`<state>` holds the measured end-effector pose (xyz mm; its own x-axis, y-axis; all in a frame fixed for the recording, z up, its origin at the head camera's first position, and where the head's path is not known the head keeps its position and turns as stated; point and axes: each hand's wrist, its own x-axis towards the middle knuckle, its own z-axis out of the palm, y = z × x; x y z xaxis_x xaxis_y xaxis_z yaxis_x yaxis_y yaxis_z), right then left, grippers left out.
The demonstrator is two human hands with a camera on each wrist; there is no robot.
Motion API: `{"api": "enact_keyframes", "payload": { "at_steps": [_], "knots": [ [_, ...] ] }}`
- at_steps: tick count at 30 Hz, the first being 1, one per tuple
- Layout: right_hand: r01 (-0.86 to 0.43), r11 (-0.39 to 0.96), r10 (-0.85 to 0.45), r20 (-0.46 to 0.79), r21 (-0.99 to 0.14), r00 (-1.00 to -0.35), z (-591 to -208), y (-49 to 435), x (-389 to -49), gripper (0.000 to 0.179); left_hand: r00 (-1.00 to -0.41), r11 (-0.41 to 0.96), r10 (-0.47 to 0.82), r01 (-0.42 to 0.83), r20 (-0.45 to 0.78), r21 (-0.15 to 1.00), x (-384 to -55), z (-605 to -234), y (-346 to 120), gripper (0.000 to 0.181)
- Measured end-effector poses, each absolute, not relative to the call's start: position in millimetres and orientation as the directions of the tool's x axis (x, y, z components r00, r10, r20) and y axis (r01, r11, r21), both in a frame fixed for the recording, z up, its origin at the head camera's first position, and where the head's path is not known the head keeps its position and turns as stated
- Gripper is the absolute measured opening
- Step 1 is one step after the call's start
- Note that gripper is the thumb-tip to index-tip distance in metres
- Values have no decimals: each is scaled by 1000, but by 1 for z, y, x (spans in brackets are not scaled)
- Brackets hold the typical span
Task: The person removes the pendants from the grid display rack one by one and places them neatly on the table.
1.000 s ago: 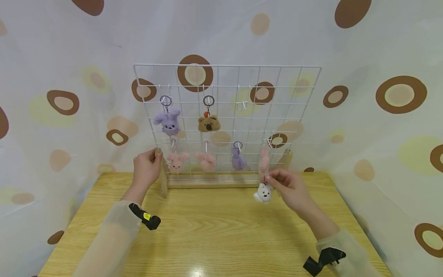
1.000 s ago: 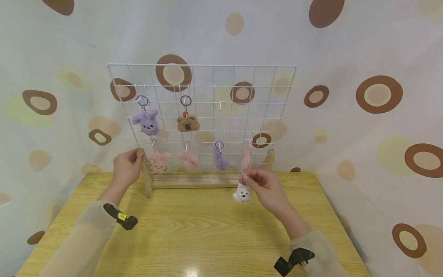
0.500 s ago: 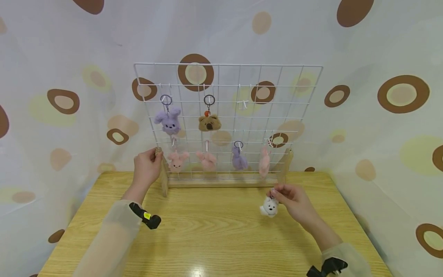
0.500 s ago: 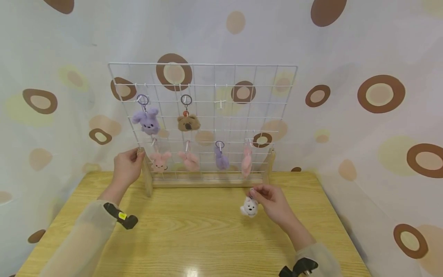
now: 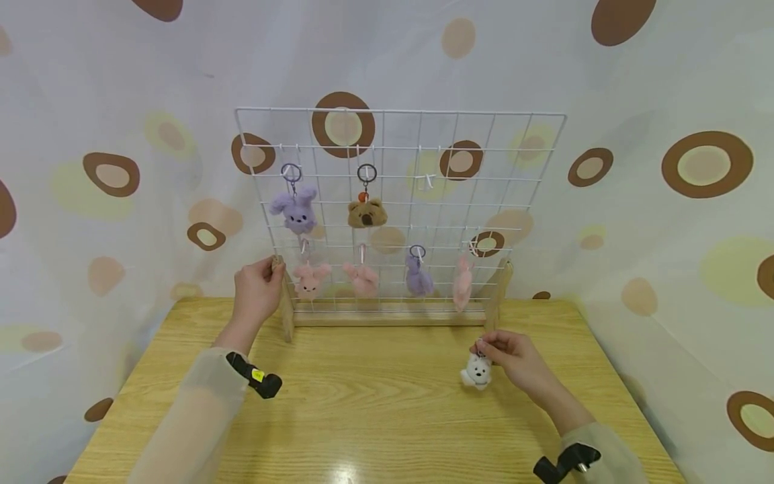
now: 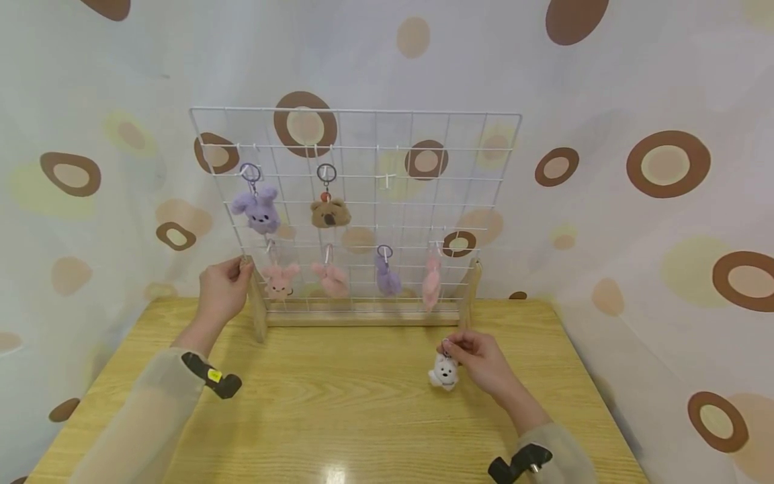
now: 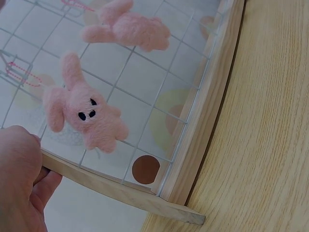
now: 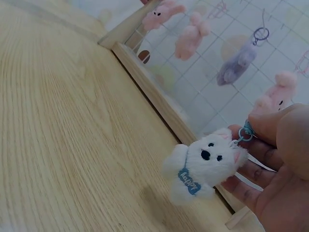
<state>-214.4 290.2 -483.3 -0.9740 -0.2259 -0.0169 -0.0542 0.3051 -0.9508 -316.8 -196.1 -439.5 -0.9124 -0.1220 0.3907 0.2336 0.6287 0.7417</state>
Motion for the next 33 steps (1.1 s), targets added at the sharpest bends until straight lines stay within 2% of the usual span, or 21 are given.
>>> {"api": "enact_keyframes", "payload": {
  "at_steps": [13,22,33],
  "knots": [
    [-38,328,-256,-50,-944,-965,-500,292,-240,28,-918,642,-119,219,378,735,-316,-438,-197,39],
    [-66,314,-253,-17,-947,-967,-513,290,-252,26,-922,638,-125,208,366,742,-317,-440,-196,38],
    [-59,387,-228,-34,-920,-973,-525,278,-269,21,-923,634,-126,208,365,745,-317,-441,-197,38]
  ]
}}
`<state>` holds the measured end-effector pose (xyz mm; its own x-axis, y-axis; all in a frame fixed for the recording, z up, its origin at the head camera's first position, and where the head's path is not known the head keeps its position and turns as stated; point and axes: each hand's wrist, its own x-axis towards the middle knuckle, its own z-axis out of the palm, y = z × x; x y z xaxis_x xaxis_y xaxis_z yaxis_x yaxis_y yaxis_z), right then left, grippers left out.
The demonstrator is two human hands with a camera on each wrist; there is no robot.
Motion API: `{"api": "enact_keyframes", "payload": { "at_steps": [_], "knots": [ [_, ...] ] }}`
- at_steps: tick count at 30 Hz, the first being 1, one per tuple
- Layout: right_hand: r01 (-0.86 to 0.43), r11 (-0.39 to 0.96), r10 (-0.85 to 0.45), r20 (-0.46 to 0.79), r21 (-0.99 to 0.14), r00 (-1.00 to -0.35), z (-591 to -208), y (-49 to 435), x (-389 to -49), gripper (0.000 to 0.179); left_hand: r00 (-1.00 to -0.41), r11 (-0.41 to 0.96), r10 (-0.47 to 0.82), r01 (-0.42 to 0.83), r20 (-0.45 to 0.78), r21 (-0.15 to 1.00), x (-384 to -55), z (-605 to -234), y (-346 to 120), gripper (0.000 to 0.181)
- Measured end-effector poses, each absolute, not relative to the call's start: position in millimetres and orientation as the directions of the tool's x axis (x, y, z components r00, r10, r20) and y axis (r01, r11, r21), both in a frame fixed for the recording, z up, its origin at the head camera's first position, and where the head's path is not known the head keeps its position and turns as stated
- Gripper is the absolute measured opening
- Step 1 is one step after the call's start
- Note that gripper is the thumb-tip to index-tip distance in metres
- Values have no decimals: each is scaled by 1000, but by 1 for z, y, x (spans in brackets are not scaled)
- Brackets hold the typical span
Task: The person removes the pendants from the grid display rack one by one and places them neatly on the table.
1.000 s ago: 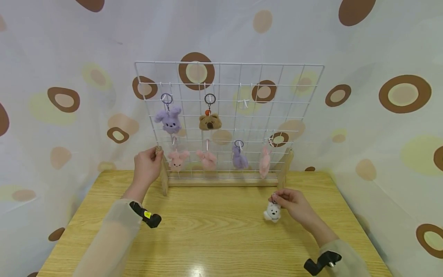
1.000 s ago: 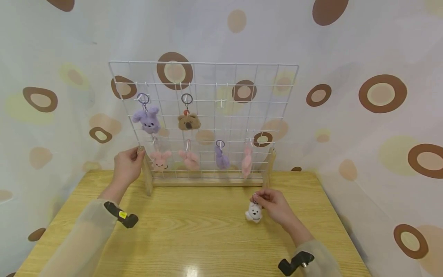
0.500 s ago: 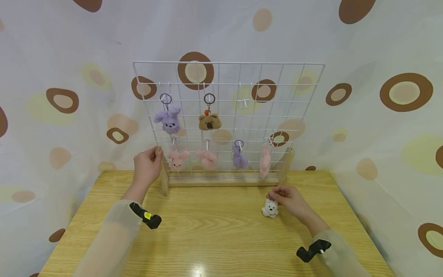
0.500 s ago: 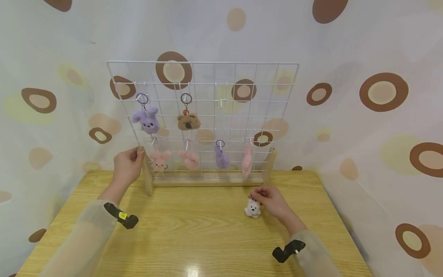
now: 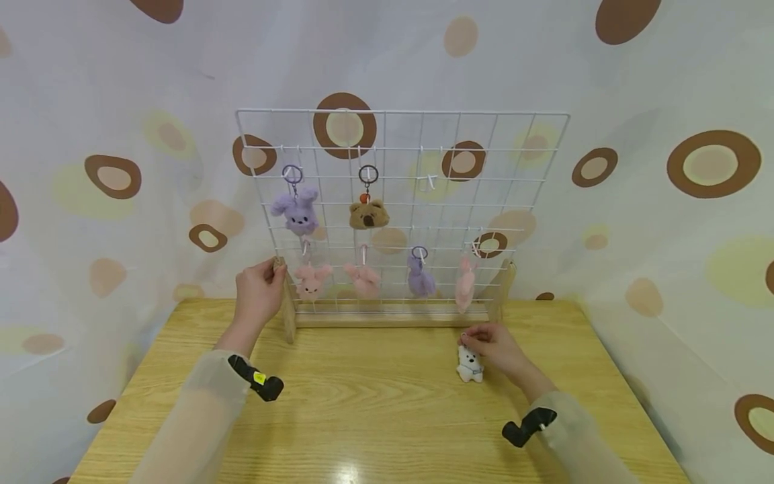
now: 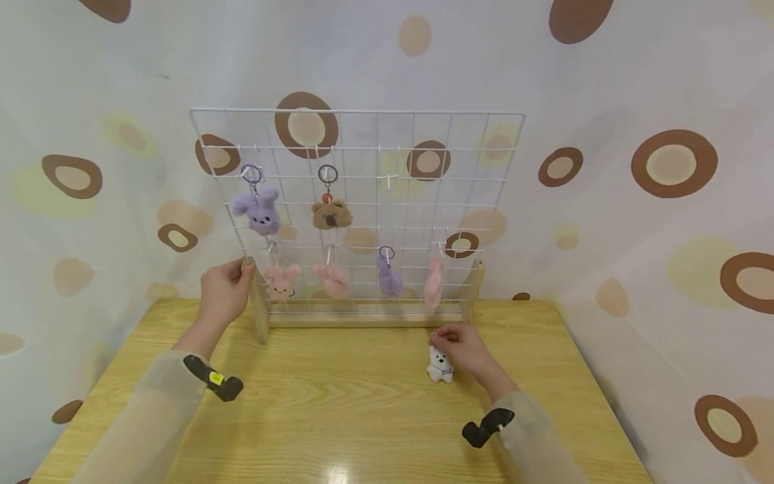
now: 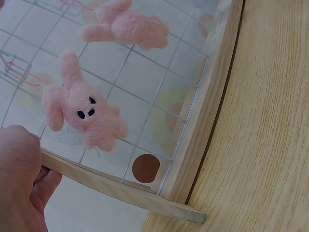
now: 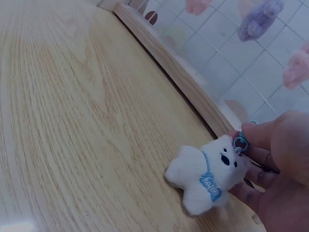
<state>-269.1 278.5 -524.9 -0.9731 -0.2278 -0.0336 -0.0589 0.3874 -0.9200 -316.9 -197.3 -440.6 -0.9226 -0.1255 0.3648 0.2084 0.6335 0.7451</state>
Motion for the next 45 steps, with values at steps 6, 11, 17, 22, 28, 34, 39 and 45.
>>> {"api": "enact_keyframes", "payload": {
  "at_steps": [6,11,17,22,28,34,39,45],
  "knots": [
    [-83,477,-182,-6,-875,-983,-532,277,-273,14,-922,636,-120,212,367,742,-318,-442,-197,40],
    [-88,527,-131,21,-845,-991,-535,276,-274,11,-922,633,-115,220,371,743,-319,-443,-196,42],
    [-95,533,-118,38,-840,-992,-537,277,-275,11,-910,641,-114,238,398,730,-320,-442,-195,38],
    [-111,551,-113,57,-827,-992,-536,278,-276,12,-910,638,-114,240,398,731,-320,-442,-195,37],
    [-141,565,-123,86,-813,-989,-527,279,-275,11,-916,632,-120,226,382,741,-317,-440,-195,39],
    [-203,529,-159,139,-824,-977,-515,277,-271,13,-922,637,-119,214,369,740,-316,-440,-197,40],
    [-227,501,-204,141,-835,-969,-500,270,-262,14,-921,643,-116,216,372,735,-316,-439,-198,39],
    [-266,447,-327,121,-854,-937,-482,262,-251,17,-931,641,-105,205,350,739,-316,-440,-198,41]
  ]
}}
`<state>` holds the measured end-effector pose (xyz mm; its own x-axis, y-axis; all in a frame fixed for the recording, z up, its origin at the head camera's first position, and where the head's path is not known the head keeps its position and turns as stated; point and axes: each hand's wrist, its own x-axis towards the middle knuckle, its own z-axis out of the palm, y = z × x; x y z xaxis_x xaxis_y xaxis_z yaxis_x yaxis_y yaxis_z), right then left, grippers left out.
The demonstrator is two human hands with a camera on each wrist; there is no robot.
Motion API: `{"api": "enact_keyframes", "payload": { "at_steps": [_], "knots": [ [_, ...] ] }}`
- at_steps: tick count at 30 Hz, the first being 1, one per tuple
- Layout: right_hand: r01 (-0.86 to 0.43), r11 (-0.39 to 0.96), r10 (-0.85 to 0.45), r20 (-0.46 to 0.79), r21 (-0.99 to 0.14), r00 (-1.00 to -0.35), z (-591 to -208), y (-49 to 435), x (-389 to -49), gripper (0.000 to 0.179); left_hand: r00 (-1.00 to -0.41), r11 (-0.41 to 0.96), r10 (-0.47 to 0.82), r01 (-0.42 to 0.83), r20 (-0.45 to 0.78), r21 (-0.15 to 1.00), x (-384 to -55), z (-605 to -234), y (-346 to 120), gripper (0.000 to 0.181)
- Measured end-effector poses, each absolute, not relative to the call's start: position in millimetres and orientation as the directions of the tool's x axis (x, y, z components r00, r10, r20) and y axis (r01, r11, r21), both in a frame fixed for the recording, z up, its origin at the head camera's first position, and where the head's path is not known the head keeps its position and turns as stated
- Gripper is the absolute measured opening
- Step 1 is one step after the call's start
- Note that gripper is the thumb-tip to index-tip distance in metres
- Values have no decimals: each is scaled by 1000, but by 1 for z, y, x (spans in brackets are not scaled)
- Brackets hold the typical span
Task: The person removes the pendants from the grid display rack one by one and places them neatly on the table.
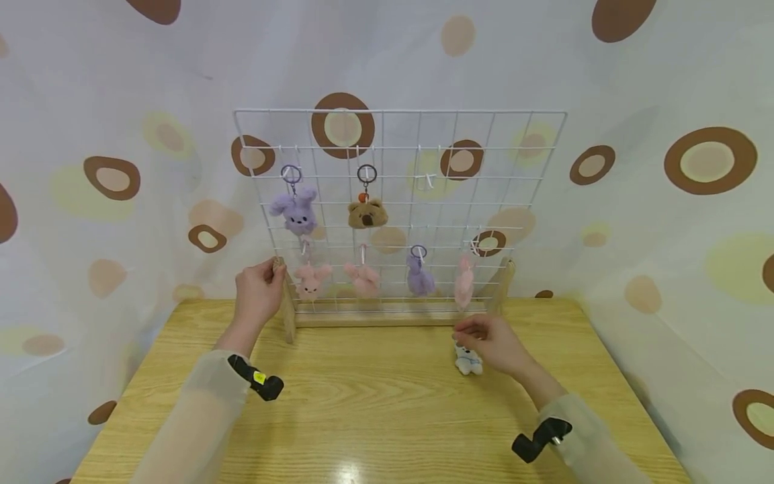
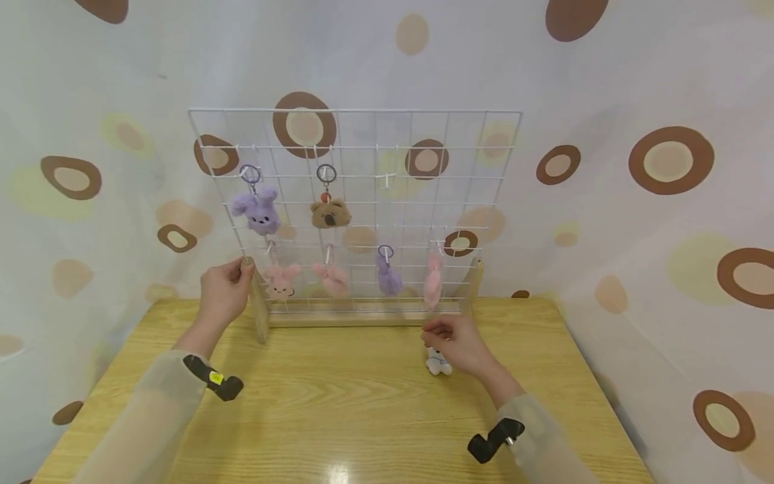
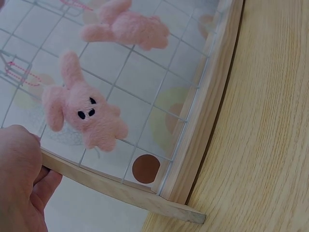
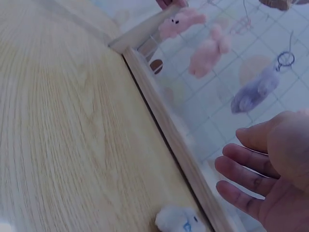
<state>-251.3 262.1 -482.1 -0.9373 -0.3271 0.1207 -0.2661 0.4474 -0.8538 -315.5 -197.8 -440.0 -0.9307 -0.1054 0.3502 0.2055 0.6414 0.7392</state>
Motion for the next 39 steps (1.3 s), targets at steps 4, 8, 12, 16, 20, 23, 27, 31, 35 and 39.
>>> {"api": "enact_keyframes", "payload": {
  "at_steps": [4,8,12,16,20,23,27,31,35,39],
  "knots": [
    [-275,437,-381,101,-856,-919,-470,257,-245,20,-939,646,-92,196,331,738,-316,-441,-197,42],
    [-304,426,-433,103,-852,-896,-455,250,-242,20,-935,654,-77,215,346,726,-317,-441,-198,39],
    [-338,396,-477,124,-853,-870,-437,243,-244,18,-930,650,-52,245,363,720,-316,-440,-200,38],
    [-359,389,-482,144,-848,-864,-417,233,-249,17,-931,650,-32,257,363,715,-316,-439,-202,39],
    [-371,406,-478,152,-835,-865,-398,221,-256,17,-936,644,-23,255,352,721,-315,-439,-204,41],
    [-387,413,-484,162,-825,-860,-384,212,-261,16,-939,634,-17,254,342,730,-316,-439,-205,42],
    [-427,397,-498,200,-812,-844,-370,201,-269,14,-942,631,-11,254,335,734,-316,-439,-206,43],
    [-433,402,-482,216,-807,-849,-362,191,-276,16,-942,624,-3,262,337,737,-316,-438,-207,43],
    [-436,404,-457,235,-804,-858,-355,181,-282,20,-941,627,4,267,339,732,-317,-439,-207,43],
    [-448,383,-452,259,-808,-854,-345,171,-288,23,-941,630,2,264,338,730,-317,-440,-208,43]
  ]
}}
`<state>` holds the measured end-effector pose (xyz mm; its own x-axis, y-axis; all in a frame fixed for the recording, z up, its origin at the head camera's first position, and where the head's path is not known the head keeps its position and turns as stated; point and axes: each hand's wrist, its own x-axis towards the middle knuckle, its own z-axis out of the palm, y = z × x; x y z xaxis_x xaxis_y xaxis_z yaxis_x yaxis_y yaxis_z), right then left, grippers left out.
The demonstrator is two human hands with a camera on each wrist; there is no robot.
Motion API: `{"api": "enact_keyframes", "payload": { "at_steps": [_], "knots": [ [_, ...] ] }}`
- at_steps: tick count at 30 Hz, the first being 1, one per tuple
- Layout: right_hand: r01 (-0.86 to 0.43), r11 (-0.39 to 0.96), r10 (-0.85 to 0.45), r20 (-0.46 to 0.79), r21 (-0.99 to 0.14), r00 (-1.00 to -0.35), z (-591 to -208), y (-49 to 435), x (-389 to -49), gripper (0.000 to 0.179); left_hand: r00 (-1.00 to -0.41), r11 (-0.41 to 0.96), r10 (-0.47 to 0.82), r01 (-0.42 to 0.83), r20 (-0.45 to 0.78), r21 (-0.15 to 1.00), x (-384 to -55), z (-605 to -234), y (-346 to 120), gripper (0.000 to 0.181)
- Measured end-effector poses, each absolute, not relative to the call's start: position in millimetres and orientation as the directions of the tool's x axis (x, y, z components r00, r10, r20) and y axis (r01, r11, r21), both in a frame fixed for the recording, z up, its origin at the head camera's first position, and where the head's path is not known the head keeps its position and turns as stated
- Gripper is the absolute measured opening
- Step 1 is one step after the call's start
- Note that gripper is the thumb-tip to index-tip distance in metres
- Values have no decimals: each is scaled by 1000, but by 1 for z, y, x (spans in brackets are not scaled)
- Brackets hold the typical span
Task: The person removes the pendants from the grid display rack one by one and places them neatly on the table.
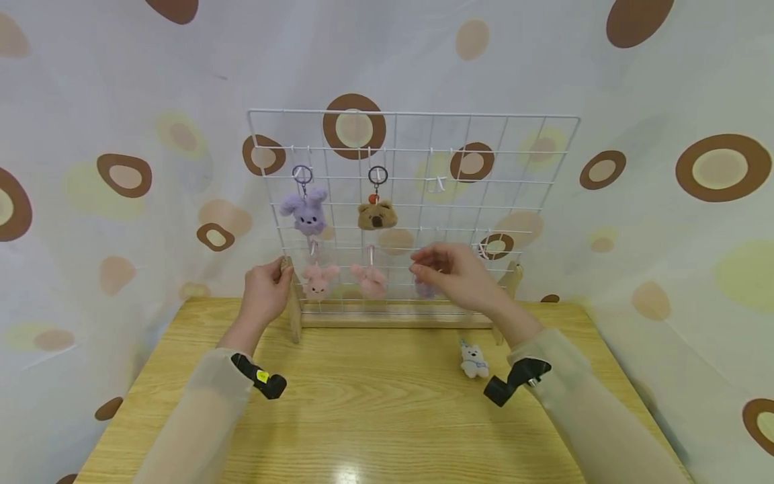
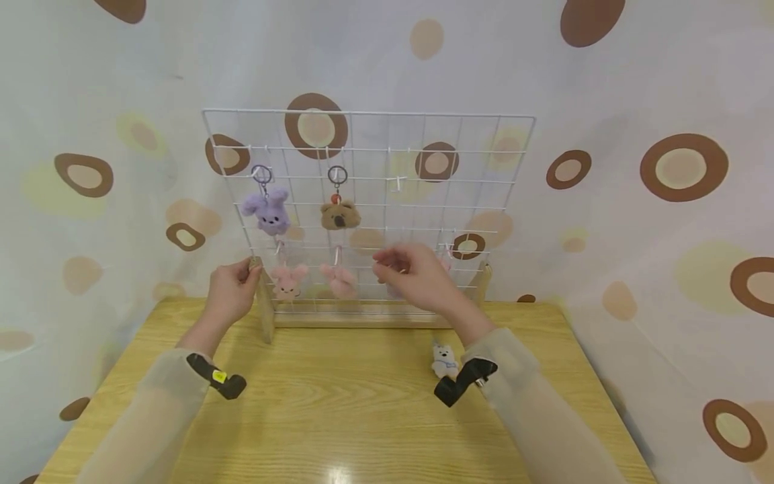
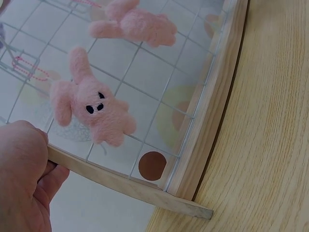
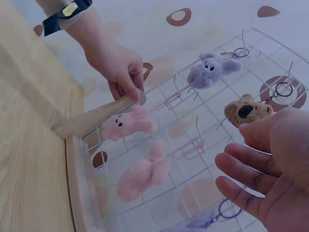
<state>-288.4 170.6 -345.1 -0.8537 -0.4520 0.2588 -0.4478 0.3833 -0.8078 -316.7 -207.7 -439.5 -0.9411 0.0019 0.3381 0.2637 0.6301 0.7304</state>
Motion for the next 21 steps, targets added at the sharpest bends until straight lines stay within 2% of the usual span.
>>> {"api": "enact_keyframes", "payload": {
  "at_steps": [11,21],
  "knots": [
    [-479,319,-407,338,-818,-849,-313,145,-306,26,-942,623,-6,258,335,738,-319,-440,-206,43],
    [-493,310,-406,355,-813,-842,-294,126,-319,24,-939,630,-2,267,345,729,-321,-442,-208,43]
  ]
}}
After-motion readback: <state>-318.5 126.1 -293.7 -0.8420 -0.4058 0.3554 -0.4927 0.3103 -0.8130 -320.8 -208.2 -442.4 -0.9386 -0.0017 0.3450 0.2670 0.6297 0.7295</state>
